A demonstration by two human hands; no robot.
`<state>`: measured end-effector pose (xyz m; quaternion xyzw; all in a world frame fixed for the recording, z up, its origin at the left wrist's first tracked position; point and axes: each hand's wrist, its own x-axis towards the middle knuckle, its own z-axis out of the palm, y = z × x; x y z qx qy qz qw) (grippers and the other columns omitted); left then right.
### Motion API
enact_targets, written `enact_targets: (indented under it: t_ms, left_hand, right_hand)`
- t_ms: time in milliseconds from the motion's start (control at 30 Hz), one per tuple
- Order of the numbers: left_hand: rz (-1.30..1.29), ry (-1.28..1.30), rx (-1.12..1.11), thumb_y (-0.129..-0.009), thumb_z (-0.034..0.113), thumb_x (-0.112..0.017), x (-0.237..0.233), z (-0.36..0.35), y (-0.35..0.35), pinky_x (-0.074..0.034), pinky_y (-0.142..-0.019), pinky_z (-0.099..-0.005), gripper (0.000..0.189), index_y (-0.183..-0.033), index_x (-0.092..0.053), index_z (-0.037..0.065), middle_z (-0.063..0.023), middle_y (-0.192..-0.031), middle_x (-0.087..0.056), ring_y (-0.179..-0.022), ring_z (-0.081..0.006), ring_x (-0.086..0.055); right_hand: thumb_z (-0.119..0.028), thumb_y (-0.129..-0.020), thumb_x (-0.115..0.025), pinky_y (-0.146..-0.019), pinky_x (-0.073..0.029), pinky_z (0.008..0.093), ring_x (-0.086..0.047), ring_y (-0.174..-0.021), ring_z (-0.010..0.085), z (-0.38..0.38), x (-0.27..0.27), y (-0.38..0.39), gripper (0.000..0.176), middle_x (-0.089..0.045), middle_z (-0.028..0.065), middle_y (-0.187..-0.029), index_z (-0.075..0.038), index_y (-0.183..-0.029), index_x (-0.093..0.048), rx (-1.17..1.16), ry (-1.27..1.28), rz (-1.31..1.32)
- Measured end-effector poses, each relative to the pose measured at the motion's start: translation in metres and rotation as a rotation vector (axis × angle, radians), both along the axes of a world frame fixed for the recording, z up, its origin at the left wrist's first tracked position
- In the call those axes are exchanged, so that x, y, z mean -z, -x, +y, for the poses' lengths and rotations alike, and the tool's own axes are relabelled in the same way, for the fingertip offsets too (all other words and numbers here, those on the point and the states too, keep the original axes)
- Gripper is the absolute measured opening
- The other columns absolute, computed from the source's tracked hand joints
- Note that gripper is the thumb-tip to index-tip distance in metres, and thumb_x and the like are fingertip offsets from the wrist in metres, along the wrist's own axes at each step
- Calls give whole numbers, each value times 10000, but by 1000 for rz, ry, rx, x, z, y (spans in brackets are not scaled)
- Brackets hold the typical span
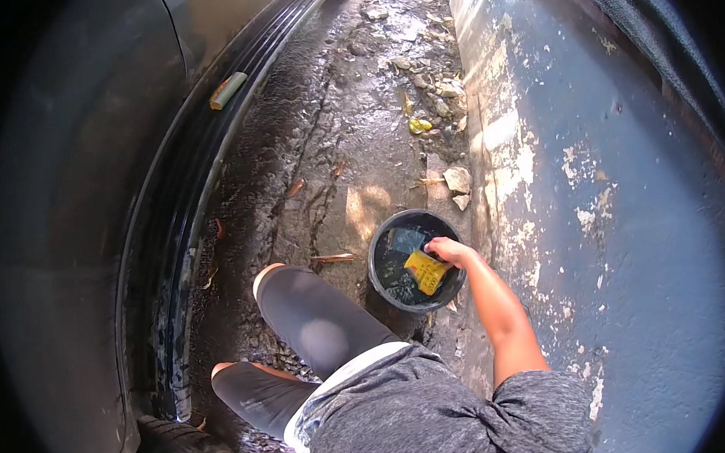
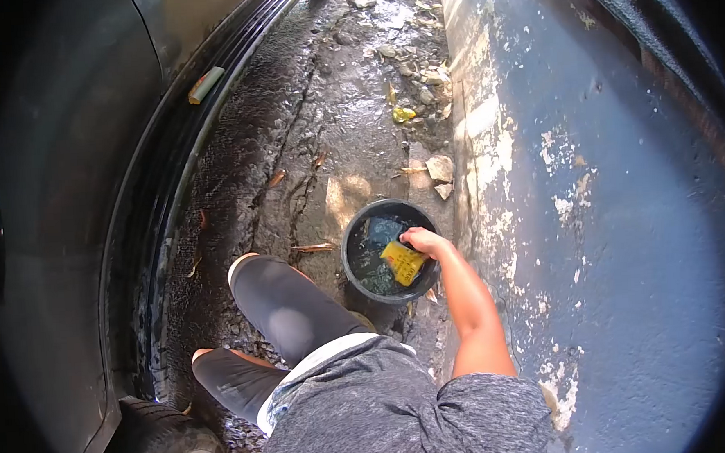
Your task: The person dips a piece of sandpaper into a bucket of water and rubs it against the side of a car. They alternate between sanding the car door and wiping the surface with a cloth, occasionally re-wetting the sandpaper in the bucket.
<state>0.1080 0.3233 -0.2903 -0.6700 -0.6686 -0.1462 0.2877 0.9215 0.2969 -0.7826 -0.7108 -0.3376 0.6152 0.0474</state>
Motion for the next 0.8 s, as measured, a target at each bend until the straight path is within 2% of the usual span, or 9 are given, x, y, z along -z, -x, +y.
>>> enact_targets:
  t_ms: [133, 233, 267, 300, 333, 433, 500, 667, 800]
  left_hand:
    - [1, 1, 3, -999, 385, -582, 1, -2, -1, -528, -916, -384, 421, -1285, -557, 77, -196, -1157, -673, -1011, -290, -663]
    - [-3, -5, 22, -997, 388, -583, -8, 2, 0, -528, -913, -385, 419, -1275, -562, 75, -196, -1153, -673, -1010, -292, -663]
    - [7, -18, 6, -996, 389, -583, -9, -7, -1, -528, -912, -385, 419, -1272, -564, 75, -196, -1152, -673, -1010, -293, -663]
    - [15, -35, 5, -995, 390, -583, -12, -8, -3, -528, -912, -385, 418, -1269, -565, 74, -196, -1150, -673, -1010, -294, -663]
    - [20, -50, 11, -995, 391, -583, -14, -10, -8, -528, -911, -386, 418, -1266, -567, 74, -196, -1149, -673, -1009, -295, -664]
    - [24, -81, 8, -993, 394, -584, -15, -20, -23, -528, -908, -387, 416, -1256, -572, 72, -195, -1145, -674, -1009, -298, -664]
    - [9, -95, 9, -991, 396, -584, -12, -24, -30, -528, -906, -387, 416, -1250, -575, 71, -195, -1142, -674, -1008, -300, -664]
    - [-36, -129, 3, -988, 402, -585, -4, -38, -41, -528, -902, -388, 415, -1234, -583, 68, -195, -1135, -674, -1007, -304, -664]
    - [-38, -150, 12, -985, 406, -586, -7, -40, -38, -528, -899, -389, 414, -1221, -590, 66, -195, -1129, -675, -1006, -308, -664]
  right_hand:
    - [-693, -715, -789, -1041, -495, 364, -648, -1202, 276, -9, 11, -8, 874, -663, 190, -1324, -93, -1337, -654, -517, -149, -276]
    - [-566, -692, -845, -1077, -469, 441, -581, -1264, 349, -26, 15, 16, 786, -614, 186, -1348, -96, -1296, -665, -726, -264, -605]
    - [-486, -650, -873, -1107, -416, 532, -494, -1341, 392, -33, 32, 20, 759, -555, 198, -1392, -94, -1262, -656, -724, -356, -702]
    - [-218, -774, -743, -1124, -392, 535, -464, -1366, 393, -48, 40, 28, 434, -511, 221, -1463, -44, -1168, -696, -717, -635, -846]
    - [-130, -792, -686, -1137, -369, 530, -467, -1359, 394, -57, 89, 23, 380, -496, 227, -1476, -37, -1160, -695, -648, -943, -940]
    - [-408, -650, -874, -1077, -447, 500, -534, -1292, 376, -53, 53, 57, 662, -569, 213, -1363, -83, -1174, -635, -720, -702, -764]
    - [-361, -820, -709, -961, -545, 475, -699, -1057, 385, -54, 49, 78, 452, -703, 240, -1135, -71, -1162, -645, -668, -393, -632]
    - [-385, -864, -595, -1011, -522, 436, -665, -1163, 382, -32, 136, 92, 494, -673, 201, -1292, -35, -1195, -703, -911, -193, -570]
    - [-316, -808, -656, -752, -564, 386, -727, -852, 281, -17, 136, 109, 246, -767, 140, -924, -135, -903, -794, -374, -123, -193]
